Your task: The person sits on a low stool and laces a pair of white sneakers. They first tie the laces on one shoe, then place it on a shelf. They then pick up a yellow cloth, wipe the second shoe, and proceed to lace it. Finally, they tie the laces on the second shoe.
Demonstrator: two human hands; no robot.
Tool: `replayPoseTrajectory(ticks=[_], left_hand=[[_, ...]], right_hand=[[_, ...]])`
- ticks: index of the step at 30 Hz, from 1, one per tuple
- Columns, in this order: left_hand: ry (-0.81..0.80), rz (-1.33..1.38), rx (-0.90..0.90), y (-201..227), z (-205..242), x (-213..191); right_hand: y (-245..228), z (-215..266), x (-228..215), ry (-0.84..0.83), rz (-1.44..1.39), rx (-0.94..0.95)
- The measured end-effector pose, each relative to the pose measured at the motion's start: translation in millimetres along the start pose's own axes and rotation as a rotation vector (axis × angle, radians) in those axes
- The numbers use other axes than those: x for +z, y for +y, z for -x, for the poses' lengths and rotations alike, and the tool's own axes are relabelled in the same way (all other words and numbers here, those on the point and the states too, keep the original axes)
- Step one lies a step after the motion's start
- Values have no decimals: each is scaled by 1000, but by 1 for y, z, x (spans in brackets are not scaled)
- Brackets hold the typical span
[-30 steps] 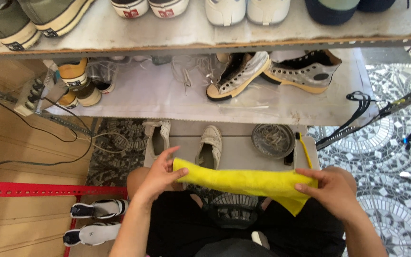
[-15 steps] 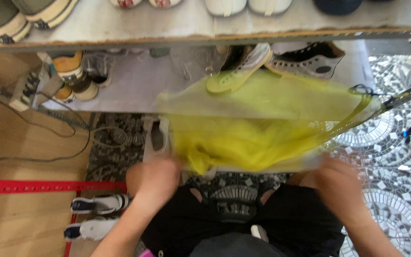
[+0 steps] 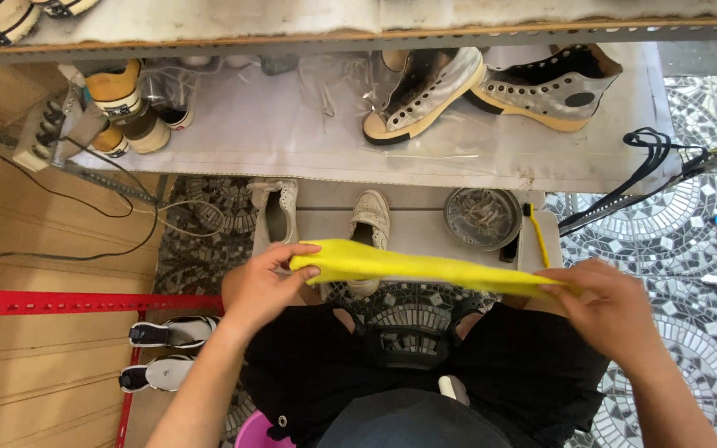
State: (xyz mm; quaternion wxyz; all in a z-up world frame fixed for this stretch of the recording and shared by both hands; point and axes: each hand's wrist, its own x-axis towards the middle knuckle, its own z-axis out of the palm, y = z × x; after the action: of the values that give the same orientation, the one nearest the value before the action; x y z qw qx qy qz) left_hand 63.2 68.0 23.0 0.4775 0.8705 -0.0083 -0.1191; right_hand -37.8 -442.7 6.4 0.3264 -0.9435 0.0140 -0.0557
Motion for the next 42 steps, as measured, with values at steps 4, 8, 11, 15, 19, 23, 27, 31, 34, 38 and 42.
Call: replayPoseTrajectory(ticks=[4,8,11,15,19,23,27,31,34,38,42], left_hand=[[95,-154,440,-11,-20,-12],[230,-342,766,9,-52,-3],[214,-114,685,19,-79,7],[159,271,394,18,-116,32],[221,318,347,13,-118,53],[282,285,383,8,-130,59],[246,153,165,40,-151,54],[334,74,281,35,-229,67],[344,102,281,23,-294,77],[226,-153,80,28,-308,97],[-64,-415,432,69,-251,102]], right_hand=[[6,-8,-10,66,17,-114],[42,-23,10,255,-40,60],[60,-51,15,344,-203,177],[59,-82,1,387,-194,234],[51,-80,-8,513,-267,328],[64,-89,-6,495,-288,421],[56,-127,-12,389,-5,385],[68,-196,-11,447,-200,289],[75,-246,-1,419,-245,276],[83,-280,35,234,201,372],[34,-251,51,184,279,-94]])
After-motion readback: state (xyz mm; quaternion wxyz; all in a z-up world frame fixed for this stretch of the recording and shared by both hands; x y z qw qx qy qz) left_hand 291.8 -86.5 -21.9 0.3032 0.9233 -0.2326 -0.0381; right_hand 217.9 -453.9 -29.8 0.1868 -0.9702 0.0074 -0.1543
